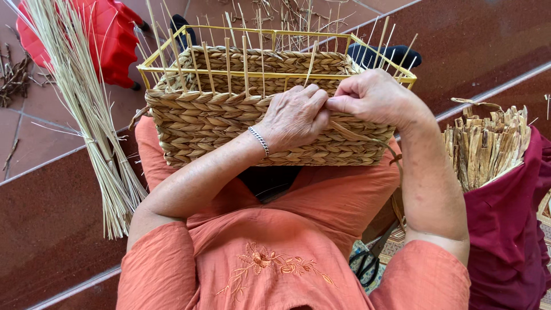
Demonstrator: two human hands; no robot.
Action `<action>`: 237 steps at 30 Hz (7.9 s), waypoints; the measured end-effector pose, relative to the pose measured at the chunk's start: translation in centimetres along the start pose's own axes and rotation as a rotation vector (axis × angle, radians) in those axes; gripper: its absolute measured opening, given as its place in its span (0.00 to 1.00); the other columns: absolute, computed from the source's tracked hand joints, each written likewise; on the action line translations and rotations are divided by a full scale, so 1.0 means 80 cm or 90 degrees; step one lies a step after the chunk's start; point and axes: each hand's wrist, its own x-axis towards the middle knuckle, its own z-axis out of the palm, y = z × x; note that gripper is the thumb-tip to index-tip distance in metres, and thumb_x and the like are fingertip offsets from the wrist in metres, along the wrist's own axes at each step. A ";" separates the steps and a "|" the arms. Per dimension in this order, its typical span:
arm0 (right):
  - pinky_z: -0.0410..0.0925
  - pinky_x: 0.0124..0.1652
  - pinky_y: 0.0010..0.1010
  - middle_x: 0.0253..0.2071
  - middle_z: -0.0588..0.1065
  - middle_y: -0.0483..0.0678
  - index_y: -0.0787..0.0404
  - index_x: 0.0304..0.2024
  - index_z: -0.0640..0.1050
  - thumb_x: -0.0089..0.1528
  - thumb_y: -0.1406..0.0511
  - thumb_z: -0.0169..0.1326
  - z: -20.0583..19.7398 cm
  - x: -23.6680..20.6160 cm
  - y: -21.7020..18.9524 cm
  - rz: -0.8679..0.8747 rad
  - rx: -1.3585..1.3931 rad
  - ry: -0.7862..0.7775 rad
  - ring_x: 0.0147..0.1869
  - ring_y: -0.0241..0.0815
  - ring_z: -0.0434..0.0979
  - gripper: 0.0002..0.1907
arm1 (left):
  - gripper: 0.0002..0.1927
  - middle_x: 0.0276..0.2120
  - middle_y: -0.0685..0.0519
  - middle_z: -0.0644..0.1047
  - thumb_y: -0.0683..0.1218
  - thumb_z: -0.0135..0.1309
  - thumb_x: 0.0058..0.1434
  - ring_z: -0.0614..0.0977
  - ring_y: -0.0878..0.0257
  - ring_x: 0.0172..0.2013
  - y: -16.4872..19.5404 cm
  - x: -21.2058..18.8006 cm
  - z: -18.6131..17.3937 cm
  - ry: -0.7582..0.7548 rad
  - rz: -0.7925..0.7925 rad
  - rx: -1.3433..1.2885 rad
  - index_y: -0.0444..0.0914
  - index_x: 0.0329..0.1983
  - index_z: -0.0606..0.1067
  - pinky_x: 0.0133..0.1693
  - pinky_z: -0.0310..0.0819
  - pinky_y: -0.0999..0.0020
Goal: The person weaves a rectangular basket by hand, interlacing dried plant strips through a vertical bamboo frame. They repeatedly pull and tighten the weaver strands to build up the basket walls.
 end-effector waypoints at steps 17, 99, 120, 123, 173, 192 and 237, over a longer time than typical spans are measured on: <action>0.70 0.31 0.29 0.27 0.79 0.46 0.61 0.34 0.82 0.66 0.59 0.66 0.056 -0.023 0.035 -0.138 -0.044 0.309 0.29 0.36 0.77 0.13 | 0.13 0.39 0.46 0.75 0.52 0.53 0.68 0.78 0.49 0.42 0.007 -0.001 -0.005 -0.045 -0.051 0.042 0.38 0.44 0.73 0.42 0.74 0.52; 0.69 0.40 0.28 0.37 0.75 0.50 0.66 0.47 0.66 0.80 0.72 0.48 0.108 -0.206 0.262 0.067 0.204 0.714 0.37 0.37 0.76 0.06 | 0.06 0.28 0.50 0.79 0.40 0.61 0.69 0.82 0.58 0.26 0.012 -0.025 -0.009 0.102 -0.066 -0.040 0.38 0.45 0.75 0.30 0.76 0.65; 0.68 0.31 0.38 0.30 0.72 0.47 0.58 0.31 0.77 0.62 0.60 0.70 0.106 -0.045 0.001 -0.133 -0.109 0.528 0.31 0.47 0.76 0.15 | 0.10 0.61 0.40 0.72 0.38 0.56 0.63 0.82 0.50 0.50 0.001 -0.056 -0.005 0.166 0.243 0.116 0.33 0.47 0.73 0.50 0.80 0.61; 0.67 0.32 0.39 0.30 0.71 0.47 0.58 0.29 0.75 0.62 0.60 0.70 0.121 -0.036 0.011 -0.145 -0.181 0.560 0.32 0.47 0.75 0.16 | 0.08 0.57 0.42 0.74 0.38 0.55 0.64 0.81 0.51 0.47 0.000 -0.049 0.001 0.173 0.226 0.118 0.35 0.46 0.71 0.48 0.79 0.61; 0.65 0.40 0.30 0.45 0.77 0.53 0.62 0.51 0.74 0.60 0.62 0.64 0.049 -0.075 0.080 -0.218 -0.013 0.591 0.41 0.42 0.68 0.20 | 0.10 0.44 0.52 0.73 0.41 0.58 0.67 0.80 0.54 0.43 0.007 -0.008 0.029 0.089 0.128 -0.012 0.39 0.47 0.70 0.39 0.78 0.60; 0.70 0.48 0.31 0.46 0.73 0.47 0.62 0.42 0.79 0.65 0.77 0.64 0.107 -0.046 0.024 -0.287 0.149 0.593 0.49 0.41 0.74 0.08 | 0.07 0.55 0.46 0.72 0.37 0.60 0.65 0.82 0.57 0.38 0.013 -0.029 0.023 0.142 0.134 -0.049 0.37 0.42 0.73 0.35 0.78 0.62; 0.74 0.41 0.35 0.39 0.79 0.51 0.62 0.44 0.82 0.65 0.69 0.66 0.046 -0.123 0.054 -0.109 -0.120 0.492 0.40 0.46 0.81 0.07 | 0.09 0.38 0.42 0.76 0.42 0.46 0.67 0.77 0.56 0.31 0.021 0.063 0.044 -0.285 -0.194 0.115 0.34 0.47 0.73 0.34 0.76 0.56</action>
